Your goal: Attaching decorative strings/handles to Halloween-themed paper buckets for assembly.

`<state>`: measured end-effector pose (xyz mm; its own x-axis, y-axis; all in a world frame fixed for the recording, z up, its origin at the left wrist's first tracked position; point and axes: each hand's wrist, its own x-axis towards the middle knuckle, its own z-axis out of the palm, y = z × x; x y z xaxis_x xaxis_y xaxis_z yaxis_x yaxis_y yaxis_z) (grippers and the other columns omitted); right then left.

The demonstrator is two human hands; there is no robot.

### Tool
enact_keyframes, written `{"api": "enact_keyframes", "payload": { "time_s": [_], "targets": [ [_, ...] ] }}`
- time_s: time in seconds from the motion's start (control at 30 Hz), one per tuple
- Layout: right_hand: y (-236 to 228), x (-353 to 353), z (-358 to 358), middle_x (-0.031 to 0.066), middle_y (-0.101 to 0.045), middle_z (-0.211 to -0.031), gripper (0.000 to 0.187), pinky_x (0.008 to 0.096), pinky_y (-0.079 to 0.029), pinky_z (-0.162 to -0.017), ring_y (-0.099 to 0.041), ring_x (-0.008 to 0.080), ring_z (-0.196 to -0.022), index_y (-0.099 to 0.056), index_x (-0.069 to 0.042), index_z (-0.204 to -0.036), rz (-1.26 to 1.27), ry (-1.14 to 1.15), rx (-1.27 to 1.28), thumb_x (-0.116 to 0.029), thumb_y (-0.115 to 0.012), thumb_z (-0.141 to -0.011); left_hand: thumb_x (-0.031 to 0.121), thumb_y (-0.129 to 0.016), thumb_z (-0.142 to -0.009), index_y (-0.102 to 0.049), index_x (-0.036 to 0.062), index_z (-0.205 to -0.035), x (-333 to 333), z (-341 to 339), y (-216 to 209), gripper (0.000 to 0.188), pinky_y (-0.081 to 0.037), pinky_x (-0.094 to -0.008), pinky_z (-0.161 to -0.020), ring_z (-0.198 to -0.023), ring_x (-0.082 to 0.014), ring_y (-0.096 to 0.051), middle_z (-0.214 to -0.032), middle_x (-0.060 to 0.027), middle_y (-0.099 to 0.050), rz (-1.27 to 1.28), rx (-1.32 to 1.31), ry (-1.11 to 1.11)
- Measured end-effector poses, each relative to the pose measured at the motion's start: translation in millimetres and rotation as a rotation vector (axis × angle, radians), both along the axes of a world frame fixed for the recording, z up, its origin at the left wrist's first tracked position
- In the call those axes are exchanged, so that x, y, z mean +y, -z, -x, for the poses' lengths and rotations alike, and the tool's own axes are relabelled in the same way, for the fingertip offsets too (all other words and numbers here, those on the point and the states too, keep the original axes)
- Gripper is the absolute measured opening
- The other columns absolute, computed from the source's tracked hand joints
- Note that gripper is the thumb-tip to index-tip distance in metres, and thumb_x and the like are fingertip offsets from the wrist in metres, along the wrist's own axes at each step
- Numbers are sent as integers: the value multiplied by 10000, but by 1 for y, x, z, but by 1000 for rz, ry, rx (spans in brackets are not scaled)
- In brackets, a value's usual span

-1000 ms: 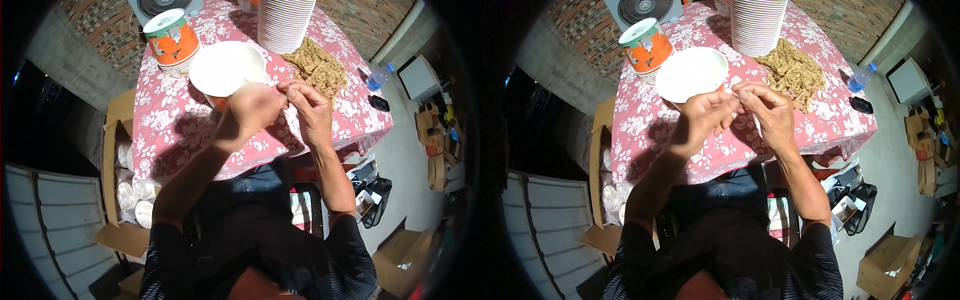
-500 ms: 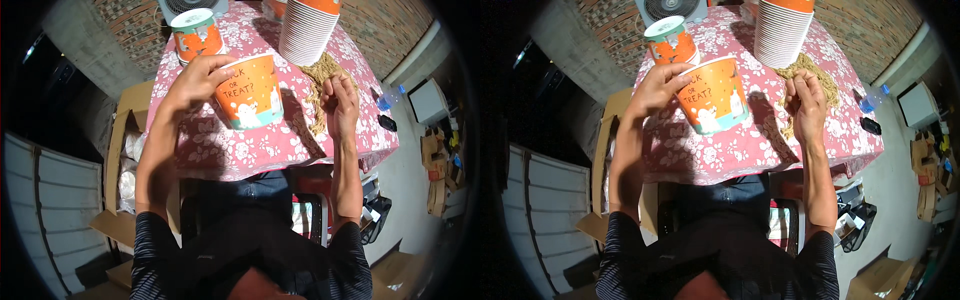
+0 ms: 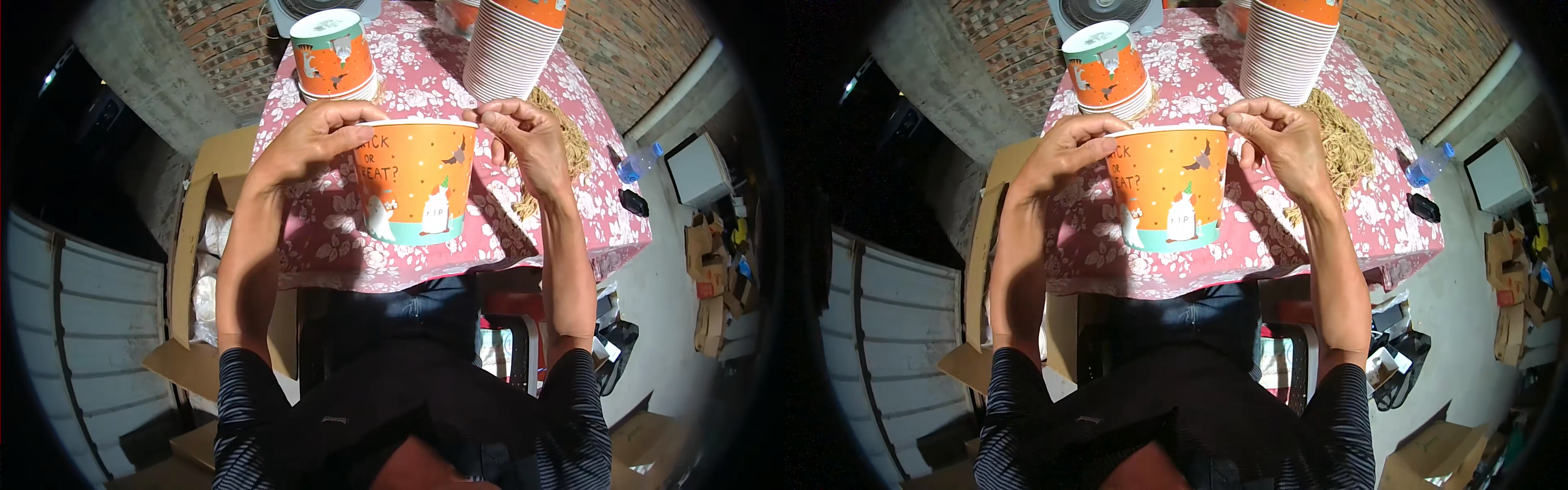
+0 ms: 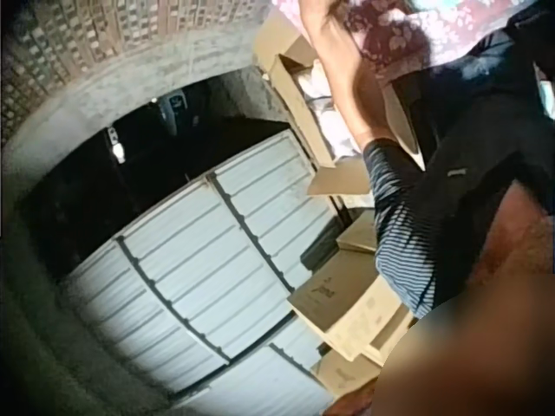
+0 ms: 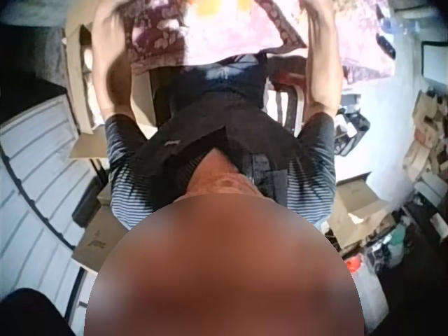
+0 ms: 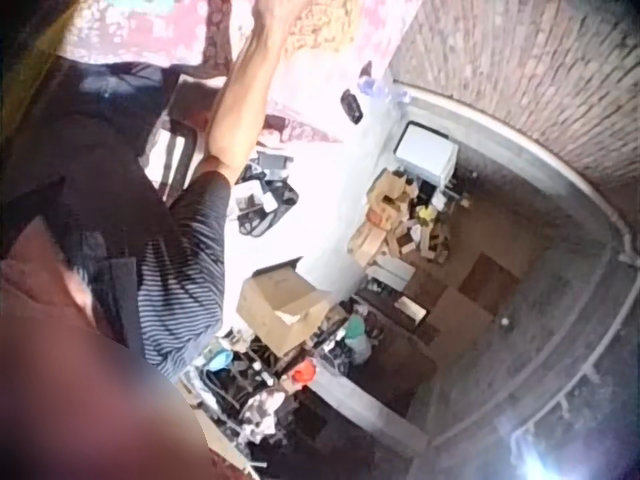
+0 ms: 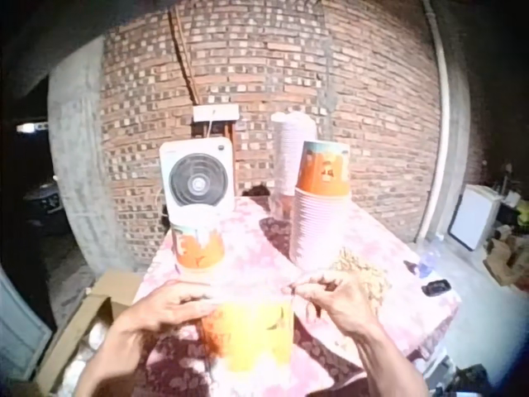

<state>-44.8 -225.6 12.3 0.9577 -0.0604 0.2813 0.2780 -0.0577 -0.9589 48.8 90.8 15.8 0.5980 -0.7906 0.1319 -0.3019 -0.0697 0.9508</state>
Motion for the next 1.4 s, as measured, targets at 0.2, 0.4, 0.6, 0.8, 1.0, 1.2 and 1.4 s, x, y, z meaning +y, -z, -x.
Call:
{"api": "enact_keyframes", "payload": {
  "time_s": [0.2, 0.4, 0.6, 0.8, 1.0, 1.2, 1.4],
  "targets": [
    [9, -1, 4, 106, -771, -883, 147, 204, -389, -403, -581, 80, -462, -726, 35, -1068, -29, -56, 0, -97, -687, -1019, 172, -644, -1043, -705, 6, -1196, 1, -1, 11, 234, -466, -219, -772, -909, -40, -593, -1021, 18, -692, 93, -3, 5],
    [15, -4, 6, 42, -718, -812, 175, 196, -412, -454, -589, 60, -554, -735, 27, -1131, -104, -172, 38, -93, -708, -1006, 178, -657, -1043, -694, -3, -1178, 7, -12, 31, 228, -478, -227, -821, -942, -38, -596, -1018, 30, -678, 90, 14, -26],
    [10, 8, 7, -20, -681, -803, 199, 170, -353, -503, -504, 2, -606, -756, -21, -1106, 103, -19, 85, -122, -798, -940, 200, -646, -1053, -683, 11, -1193, 4, -10, 37, 238, -456, -221, -795, -900, -39, -564, -1012, 37, -656, 149, 143, 10],
    [2, 21, 8, -25, -678, -774, 149, 178, -319, -495, -464, -9, -571, -759, -13, -1052, 113, -17, 52, -93, -796, -931, 264, -691, -1008, -690, 6, -1182, -4, -5, 17, 312, -492, -261, -846, -965, -62, -605, -1051, 0, -703, -65, 63, -42],
    [-2, 41, 15, 36, -714, -806, 138, 200, -487, -587, -609, 37, -687, -745, 62, -1017, 180, -14, -68, -44, -767, -931, 206, -676, -977, -700, -38, -1116, -41, 37, -29, 282, -502, -267, -834, -930, -84, -624, -970, -33, -700, -184, -157, -47],
    [-7, 63, 31, 51, -732, -838, 85, 243, -547, -643, -677, 80, -743, -744, 42, -981, 304, 126, -238, -19, -755, -924, 203, -623, -908, -695, -48, -1050, -43, 53, -39, 298, -493, -324, -698, -755, -163, -626, -850, -106, -687, -171, -283, -97],
    [3, 44, 20, 45, -740, -883, 161, 220, -538, -612, -668, 70, -730, -768, 3, -1090, 504, 136, -477, -83, -759, -953, 141, -659, -899, -689, 12, -1074, -35, 72, -26, 219, -521, -386, -685, -725, -339, -693, -825, -207, -685, -208, -530, -331]
  ]
}}
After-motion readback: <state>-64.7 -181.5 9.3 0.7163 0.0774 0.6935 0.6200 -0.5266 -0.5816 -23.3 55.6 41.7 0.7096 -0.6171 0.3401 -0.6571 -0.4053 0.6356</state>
